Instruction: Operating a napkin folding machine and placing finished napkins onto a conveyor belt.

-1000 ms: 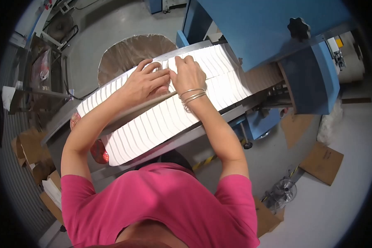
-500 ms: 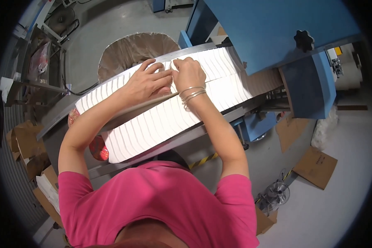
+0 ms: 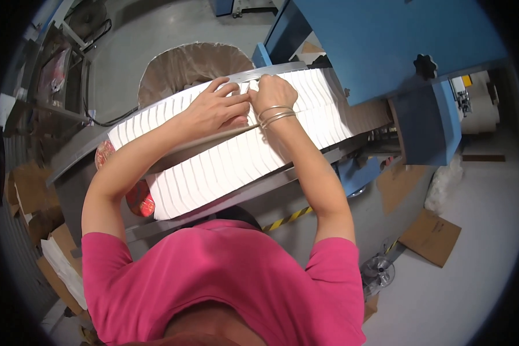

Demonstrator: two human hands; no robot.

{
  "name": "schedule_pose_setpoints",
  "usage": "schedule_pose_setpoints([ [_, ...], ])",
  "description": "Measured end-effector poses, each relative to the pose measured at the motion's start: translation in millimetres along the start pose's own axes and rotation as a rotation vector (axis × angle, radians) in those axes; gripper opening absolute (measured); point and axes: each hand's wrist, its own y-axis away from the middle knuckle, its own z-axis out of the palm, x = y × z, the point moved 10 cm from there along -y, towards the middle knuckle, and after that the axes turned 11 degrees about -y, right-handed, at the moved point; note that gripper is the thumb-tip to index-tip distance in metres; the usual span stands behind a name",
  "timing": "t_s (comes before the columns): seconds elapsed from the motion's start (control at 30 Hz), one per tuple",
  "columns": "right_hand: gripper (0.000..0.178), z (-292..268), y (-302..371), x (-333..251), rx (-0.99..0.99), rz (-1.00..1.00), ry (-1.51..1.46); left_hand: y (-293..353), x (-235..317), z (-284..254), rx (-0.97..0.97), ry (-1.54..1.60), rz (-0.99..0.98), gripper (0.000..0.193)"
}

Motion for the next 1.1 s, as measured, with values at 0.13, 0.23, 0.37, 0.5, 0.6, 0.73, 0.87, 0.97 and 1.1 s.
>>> schedule_pose_setpoints([
  [0.13, 0.021, 1.9, 2.1, 6.7, 0.023, 0.040, -0.076, 3.3, -1.2, 4.1, 0.002, 0.010, -0.005, 0.025],
  [0.23, 0.017, 3.6, 1.1, 15.3, 0.007, 0.043, -0.333, 5.9, -1.1, 4.7, -0.009, 0.034, -0.007, 0.025],
  [0.37, 0.018, -4.0, 1.0, 24.3, 0.066, 0.053, -0.394, 3.3, 0.2, 4.0, -0.021, 0.026, 0.002, 0.025],
  [0.5, 0.020, -23.7, 0.4, 18.4, 0.093, -0.005, -0.521, 2.4, -0.7, 5.8, -0.053, -0.008, -0.002, 0.025],
  [0.6, 0.022, -23.6, 1.2, 21.0, 0.099, -0.074, -0.527, -4.1, 1.3, 8.4, -0.075, -0.013, 0.001, 0.023],
  [0.73, 0.030, -52.1, 4.5, 21.4, 0.242, -0.109, -0.592, -5.9, 3.6, 9.0, -0.118, 0.000, 0.014, 0.021],
  [0.87, 0.040, -143.7, 45.6, 29.7, 0.522, -0.145, -0.712, -5.4, 2.4, 18.9, -0.145, -0.053, 0.041, 0.021],
  [0.97, 0.041, -165.7, 81.1, 55.1, 0.658, -0.167, -1.016, -9.4, 5.9, 20.7, -0.165, -0.069, 0.071, 0.022],
  [1.1, 0.044, -121.5, 120.7, 128.4, 0.601, 0.041, -1.395, -11.4, 9.1, 27.9, -0.210, -0.118, 0.076, 0.023],
])
